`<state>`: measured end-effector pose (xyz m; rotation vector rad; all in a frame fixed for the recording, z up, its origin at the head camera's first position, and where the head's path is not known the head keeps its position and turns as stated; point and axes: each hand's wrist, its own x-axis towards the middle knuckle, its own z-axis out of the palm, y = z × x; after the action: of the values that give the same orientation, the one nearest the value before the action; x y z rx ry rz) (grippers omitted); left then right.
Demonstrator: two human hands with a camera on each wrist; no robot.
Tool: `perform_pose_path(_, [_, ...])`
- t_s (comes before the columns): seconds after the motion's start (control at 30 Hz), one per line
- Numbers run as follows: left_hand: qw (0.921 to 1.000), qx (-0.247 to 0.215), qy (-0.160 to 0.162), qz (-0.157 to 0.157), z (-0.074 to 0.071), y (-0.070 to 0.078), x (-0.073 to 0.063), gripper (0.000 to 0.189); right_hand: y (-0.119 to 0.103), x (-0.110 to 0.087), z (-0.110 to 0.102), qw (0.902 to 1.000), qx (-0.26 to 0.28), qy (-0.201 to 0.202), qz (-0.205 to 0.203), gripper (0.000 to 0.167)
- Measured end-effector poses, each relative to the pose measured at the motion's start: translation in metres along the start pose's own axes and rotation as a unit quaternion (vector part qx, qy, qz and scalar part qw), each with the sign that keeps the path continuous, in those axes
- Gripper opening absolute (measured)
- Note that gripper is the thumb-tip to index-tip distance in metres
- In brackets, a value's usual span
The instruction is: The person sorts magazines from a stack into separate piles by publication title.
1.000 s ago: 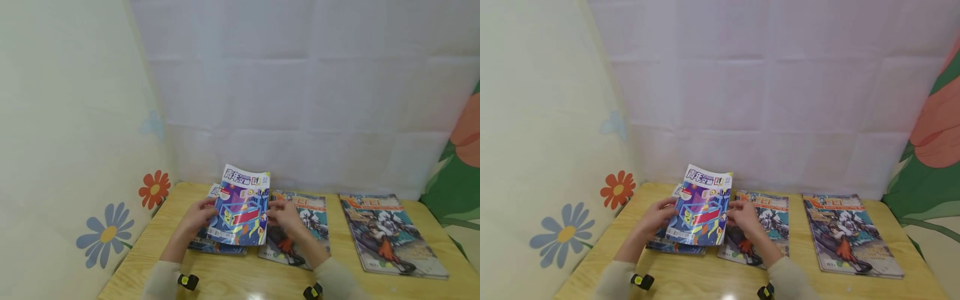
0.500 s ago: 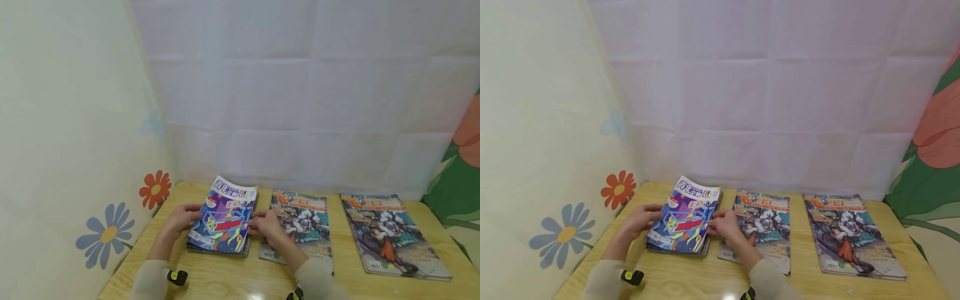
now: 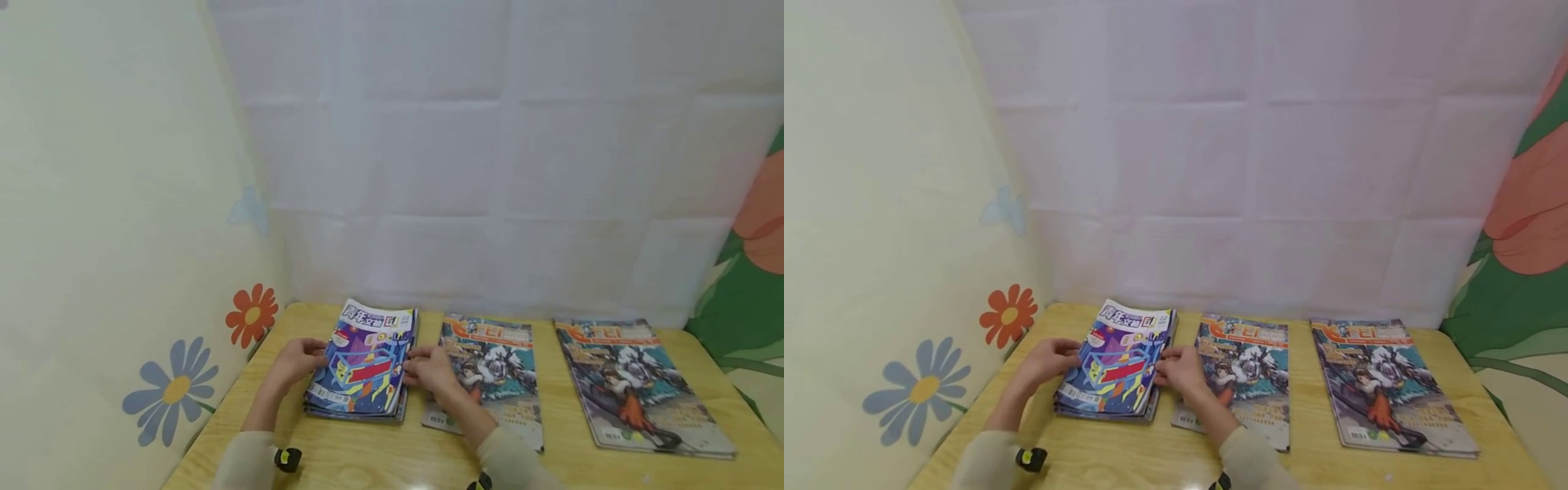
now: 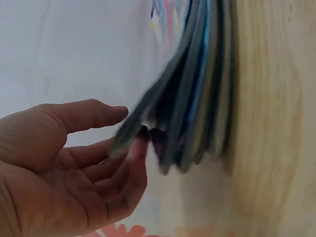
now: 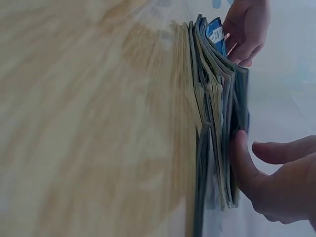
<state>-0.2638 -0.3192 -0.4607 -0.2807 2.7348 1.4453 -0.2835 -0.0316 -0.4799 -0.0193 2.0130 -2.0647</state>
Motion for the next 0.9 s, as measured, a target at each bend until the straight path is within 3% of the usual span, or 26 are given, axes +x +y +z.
perform_pose_path(0.17, [0.9945,0.092,0.019,0.046,-0.005,0.018,-0.011,0.047,-0.005,-0.011,-0.013,0.9987,-0.037,-0.019,-0.029,0.034])
perform_pose_path(0.37, [0.9887,0.114,0.04,0.088,0.001,0.039,-0.022,0.048,-0.02,-0.028,-0.034,0.9932,-0.097,-0.012,-0.063,0.034])
perform_pose_path(0.57, [0.9802,0.118,0.036,0.155,0.02,0.059,-0.03,0.037,-0.035,-0.045,-0.057,0.9889,-0.122,-0.013,-0.083,0.029])
perform_pose_path(0.9, [0.9697,0.052,-0.003,0.239,0.071,0.075,-0.035,0.021,-0.046,-0.074,-0.102,0.9789,-0.172,0.011,-0.11,0.027])
